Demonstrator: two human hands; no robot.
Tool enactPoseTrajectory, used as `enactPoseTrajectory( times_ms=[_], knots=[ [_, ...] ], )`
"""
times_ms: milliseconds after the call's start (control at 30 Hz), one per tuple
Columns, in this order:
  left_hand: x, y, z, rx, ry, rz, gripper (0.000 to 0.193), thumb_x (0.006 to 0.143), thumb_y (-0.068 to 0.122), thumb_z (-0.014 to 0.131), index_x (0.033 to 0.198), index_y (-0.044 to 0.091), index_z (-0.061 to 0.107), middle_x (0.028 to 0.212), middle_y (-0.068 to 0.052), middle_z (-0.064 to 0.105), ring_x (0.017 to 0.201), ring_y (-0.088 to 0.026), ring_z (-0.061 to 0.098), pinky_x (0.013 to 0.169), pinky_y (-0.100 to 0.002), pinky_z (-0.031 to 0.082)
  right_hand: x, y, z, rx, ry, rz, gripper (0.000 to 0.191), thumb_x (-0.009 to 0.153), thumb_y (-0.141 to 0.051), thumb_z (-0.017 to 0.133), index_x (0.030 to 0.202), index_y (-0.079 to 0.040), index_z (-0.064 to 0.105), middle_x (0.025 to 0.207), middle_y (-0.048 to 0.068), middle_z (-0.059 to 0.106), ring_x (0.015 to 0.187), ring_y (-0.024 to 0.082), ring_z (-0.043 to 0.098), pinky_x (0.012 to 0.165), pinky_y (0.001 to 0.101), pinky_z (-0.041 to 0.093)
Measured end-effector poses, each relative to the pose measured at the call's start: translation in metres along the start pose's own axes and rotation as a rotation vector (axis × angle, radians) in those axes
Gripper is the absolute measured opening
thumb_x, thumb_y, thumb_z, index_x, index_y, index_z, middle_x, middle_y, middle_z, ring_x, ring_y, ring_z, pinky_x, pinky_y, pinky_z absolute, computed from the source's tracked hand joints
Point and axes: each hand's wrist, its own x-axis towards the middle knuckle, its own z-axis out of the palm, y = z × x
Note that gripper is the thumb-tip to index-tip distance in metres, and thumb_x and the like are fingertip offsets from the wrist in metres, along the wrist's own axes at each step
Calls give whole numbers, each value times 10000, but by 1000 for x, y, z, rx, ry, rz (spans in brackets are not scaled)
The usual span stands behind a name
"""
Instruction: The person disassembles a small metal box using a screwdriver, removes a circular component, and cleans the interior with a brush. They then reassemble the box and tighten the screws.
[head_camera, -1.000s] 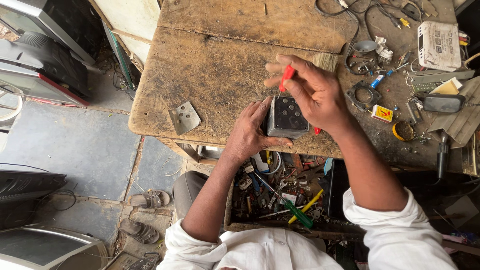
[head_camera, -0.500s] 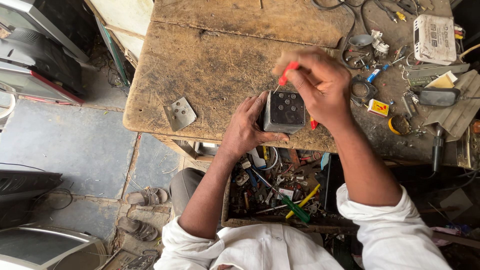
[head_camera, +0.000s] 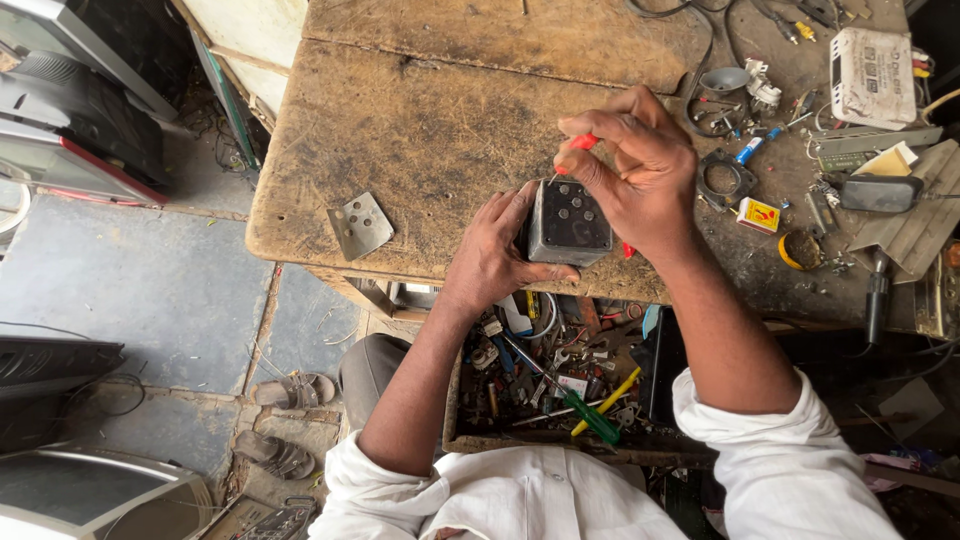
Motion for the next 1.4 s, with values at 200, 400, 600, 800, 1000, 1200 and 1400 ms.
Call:
enactPoseTrajectory(
  times_ms=[200, 400, 600, 800, 1000, 1200, 1400],
  knots=[
    [1, -1, 2, 20, 13, 10, 1242, 549, 622, 925, 1495, -42, 471, 1335, -245, 627, 1275, -401, 592, 1088, -508, 464, 0, 2, -1, -27, 9, 6, 298, 1038, 67, 629, 1310, -54, 620, 1166, 128, 646, 1046, 203, 737, 843, 314, 684],
    [0, -3, 3, 4, 16, -2, 1246, 552, 647, 905, 1498, -36, 471, 1375, -249, 622, 1316, -406, 585, 1117, -514, 465, 3, -5, 2, -90, 5, 1, 295, 1039, 90, 631, 1314, -14, 642, 1239, 149, 644, 1065, 254, 724, 909, 342, 692],
    [0, -3, 4, 35, 27, 9, 1258, 546, 643, 922, 1498, -46, 472, 1368, -262, 614, 1324, -419, 570, 1118, -524, 452, 0, -6, 3, -18, 7, 74, 265, 1087, 86, 611, 1330, -16, 635, 1252, 125, 632, 1105, 209, 754, 887, 315, 670],
    [0, -2, 2, 23, 20, 12, 1247, 551, 634, 916, 1496, -47, 472, 1363, -255, 621, 1305, -410, 586, 1117, -509, 461, -5, -4, 5, -14, 40, 49, 356, 1059, 98, 681, 1376, -51, 614, 1227, 123, 622, 1087, 208, 727, 927, 311, 685],
    [0, -1, 1, 6, 9, 8, 1241, 552, 624, 914, 1493, -50, 467, 1354, -252, 625, 1280, -410, 593, 1102, -504, 464, -10, -6, 1, -99, 2, 11, 436, 1052, 100, 691, 1443, -57, 578, 1293, 166, 555, 1213, 256, 671, 1036, 382, 641],
    [0, -3, 2, 8, 28, 32, 1230, 555, 612, 926, 1496, -41, 477, 1348, -251, 627, 1283, -418, 596, 1104, -510, 466, -11, -2, 1, -60, 15, 131, 481, 1065, 110, 628, 1498, -57, 500, 1347, 159, 621, 1183, 217, 733, 968, 365, 650],
    [0, -2, 1, -7, 40, 30, 1219, 554, 593, 933, 1487, -47, 480, 1318, -247, 638, 1227, -411, 622, 1062, -495, 495, -14, -14, 1, -24, 27, 156, 483, 1091, 140, 593, 1531, -10, 460, 1300, 197, 624, 1196, 274, 711, 1043, 410, 630]
  ],
)
